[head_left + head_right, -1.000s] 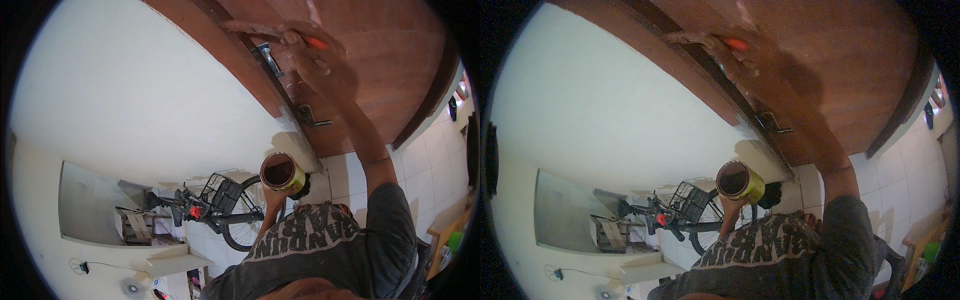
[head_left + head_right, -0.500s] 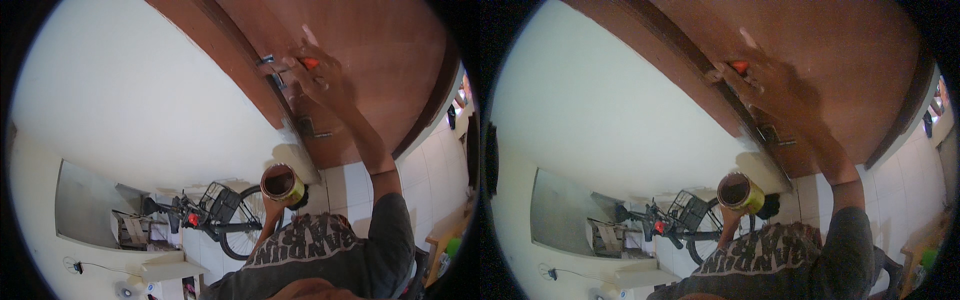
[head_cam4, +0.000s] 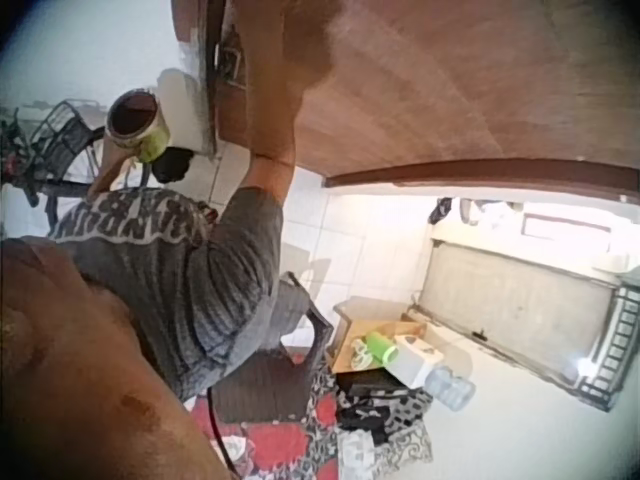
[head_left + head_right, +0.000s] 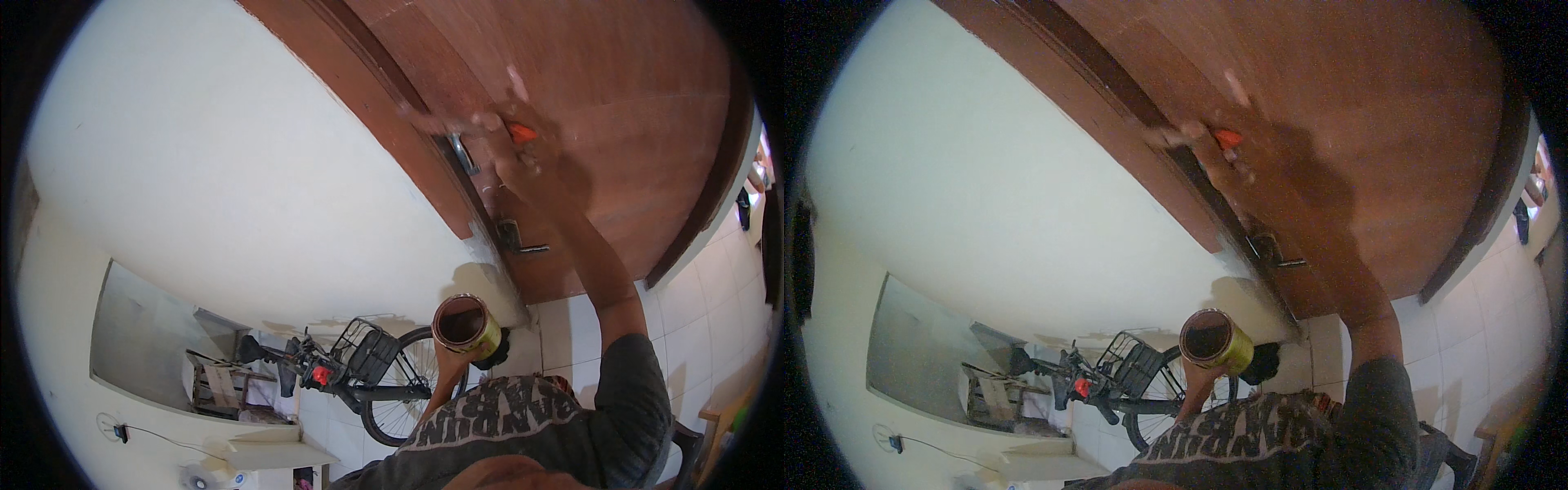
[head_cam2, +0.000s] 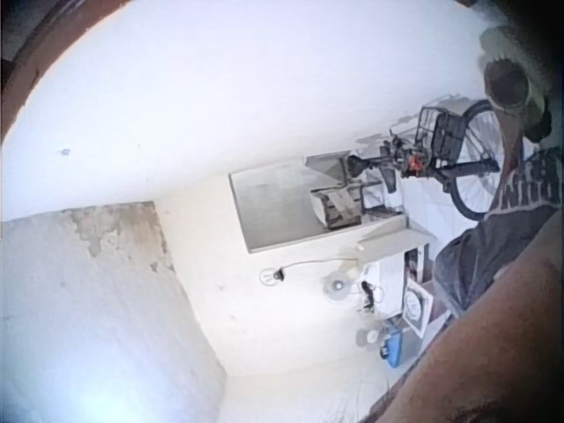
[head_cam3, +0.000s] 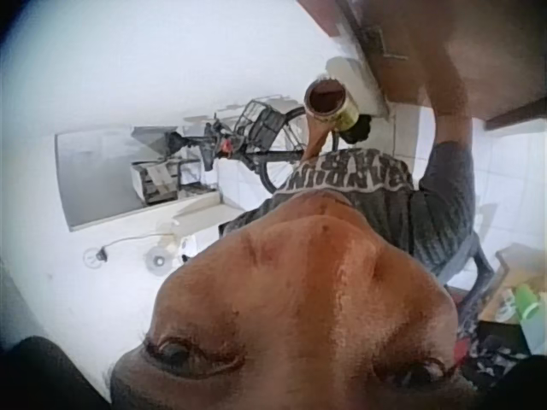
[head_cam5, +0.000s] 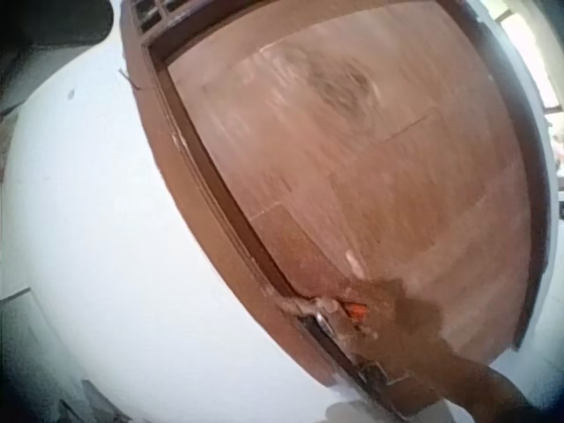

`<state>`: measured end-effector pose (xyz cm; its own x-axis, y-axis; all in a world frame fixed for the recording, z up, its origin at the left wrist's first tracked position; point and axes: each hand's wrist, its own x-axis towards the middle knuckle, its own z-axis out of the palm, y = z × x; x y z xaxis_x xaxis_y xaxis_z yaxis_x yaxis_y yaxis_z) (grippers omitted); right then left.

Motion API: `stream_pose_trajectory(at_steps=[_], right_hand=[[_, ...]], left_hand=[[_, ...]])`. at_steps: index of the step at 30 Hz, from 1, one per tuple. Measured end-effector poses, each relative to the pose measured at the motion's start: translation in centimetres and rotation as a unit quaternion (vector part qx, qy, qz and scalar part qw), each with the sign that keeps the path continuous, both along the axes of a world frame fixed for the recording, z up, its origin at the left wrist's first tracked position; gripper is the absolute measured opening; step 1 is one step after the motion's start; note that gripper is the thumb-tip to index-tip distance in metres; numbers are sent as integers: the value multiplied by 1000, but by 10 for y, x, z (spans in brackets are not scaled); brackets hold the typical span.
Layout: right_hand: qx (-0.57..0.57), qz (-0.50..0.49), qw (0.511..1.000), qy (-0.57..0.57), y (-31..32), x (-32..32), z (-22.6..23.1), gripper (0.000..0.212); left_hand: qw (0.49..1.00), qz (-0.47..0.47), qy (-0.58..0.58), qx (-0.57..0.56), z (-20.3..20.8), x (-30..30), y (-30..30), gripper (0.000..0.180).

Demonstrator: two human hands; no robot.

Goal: The person paints the wooden door and its frame using a paintbrush and a can of brown paint.

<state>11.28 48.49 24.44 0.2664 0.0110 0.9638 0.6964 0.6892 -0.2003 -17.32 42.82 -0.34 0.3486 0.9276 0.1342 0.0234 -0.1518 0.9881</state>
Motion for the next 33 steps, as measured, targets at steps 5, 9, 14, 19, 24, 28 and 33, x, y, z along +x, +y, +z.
stream_pose_trajectory(at_steps=[5,9,14,19,24,28,33], right_hand=[[10,-135,978,-160,-2,24,27,11],[80,-45,993,-80,11,8,85,14],[49,22,998,33,5,13,101,16],[-59,46,996,56,25,32,27,19],[-125,-2,987,96,-12,17,-3,20],[-57,43,993,96,3,27,12,17],[83,39,995,32,6,27,39,8]], left_hand=[[1000,-17,-11,-3,-7,-1,8,87],[1000,-2,-16,2,2,1,-2,87],[999,22,24,-5,16,0,-11,86],[998,39,32,40,21,0,-10,85],[992,59,85,73,24,-6,-8,85],[979,53,174,94,18,-6,-2,87],[986,43,146,71,18,-4,6,88]])
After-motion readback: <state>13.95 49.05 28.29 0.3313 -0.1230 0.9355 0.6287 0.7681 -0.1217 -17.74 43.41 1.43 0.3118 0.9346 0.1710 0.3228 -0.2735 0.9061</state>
